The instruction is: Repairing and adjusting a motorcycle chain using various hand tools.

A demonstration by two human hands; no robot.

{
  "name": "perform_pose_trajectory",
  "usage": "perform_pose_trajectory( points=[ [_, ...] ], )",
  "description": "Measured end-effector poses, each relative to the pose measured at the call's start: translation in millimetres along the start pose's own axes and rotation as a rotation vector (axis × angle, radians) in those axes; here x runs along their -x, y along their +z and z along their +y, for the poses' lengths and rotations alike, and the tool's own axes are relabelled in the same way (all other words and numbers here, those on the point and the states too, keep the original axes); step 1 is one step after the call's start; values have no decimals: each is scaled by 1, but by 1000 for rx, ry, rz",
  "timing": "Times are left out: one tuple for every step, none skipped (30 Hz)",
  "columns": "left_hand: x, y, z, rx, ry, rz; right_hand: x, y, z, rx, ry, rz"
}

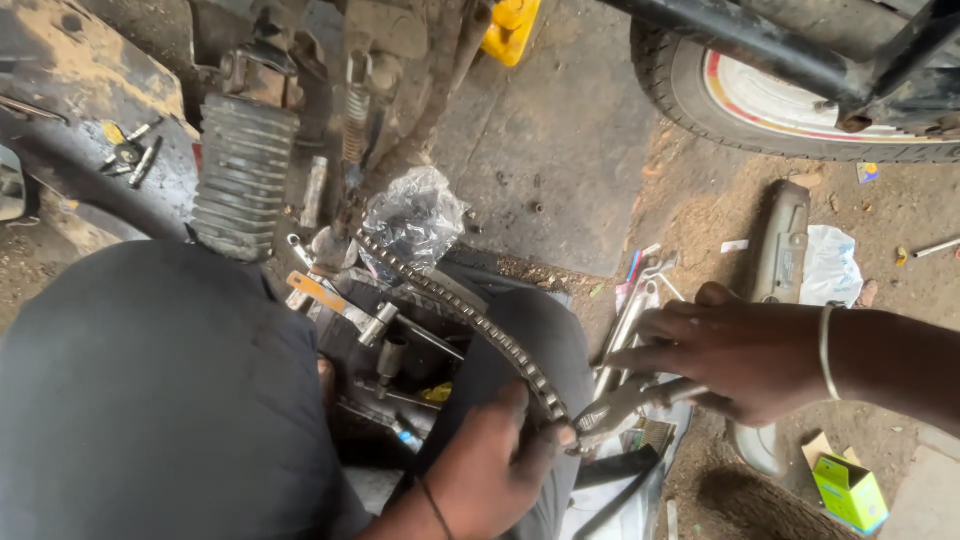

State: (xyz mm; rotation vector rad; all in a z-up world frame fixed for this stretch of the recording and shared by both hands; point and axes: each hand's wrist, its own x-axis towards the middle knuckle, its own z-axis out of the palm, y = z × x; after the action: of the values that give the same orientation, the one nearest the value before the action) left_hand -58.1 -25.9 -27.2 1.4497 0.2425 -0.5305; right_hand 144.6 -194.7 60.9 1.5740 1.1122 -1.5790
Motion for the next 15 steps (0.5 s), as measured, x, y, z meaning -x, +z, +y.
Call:
perform_pose_trajectory(
  points=[
    [0,1,-1,-5,6,10,-6,6,4,59,-72,90],
    [0,1,-3,-10,12,20,-11,13,7,118,-147,178],
    [0,2,-4,-8,10,19,-14,15,7,116,-148,175],
    [0,4,-4,17,16,32,-16,16,7,188,-99,208],
    [0,5,-5,41,22,43,-18,18,6,257,-49,242],
    [0,7,-8,41,19,40,-25,31,12,253,-50,240],
    [0,9,-10,38,87,93,-31,44,17,360,-31,379],
    [0,11,-12,36,157,145,-37,57,23,467,-9,518],
    [-1,10,-10,33,162,139,-38,66,23,463,-1,519],
    [-2,10,-8,77,140,158,-40,75,24,476,39,609],
    [-2,10,-6,120,116,176,-41,85,25,488,78,698],
    [-3,8,-1,117,120,170,-37,82,20,484,85,699],
    [-2,7,3,126,12,158,-33,80,15,451,85,772],
    [-2,6,7,133,-96,145,-29,78,10,419,84,845],
    [-1,6,1,128,-96,140,-26,73,7,413,87,847]
  ],
)
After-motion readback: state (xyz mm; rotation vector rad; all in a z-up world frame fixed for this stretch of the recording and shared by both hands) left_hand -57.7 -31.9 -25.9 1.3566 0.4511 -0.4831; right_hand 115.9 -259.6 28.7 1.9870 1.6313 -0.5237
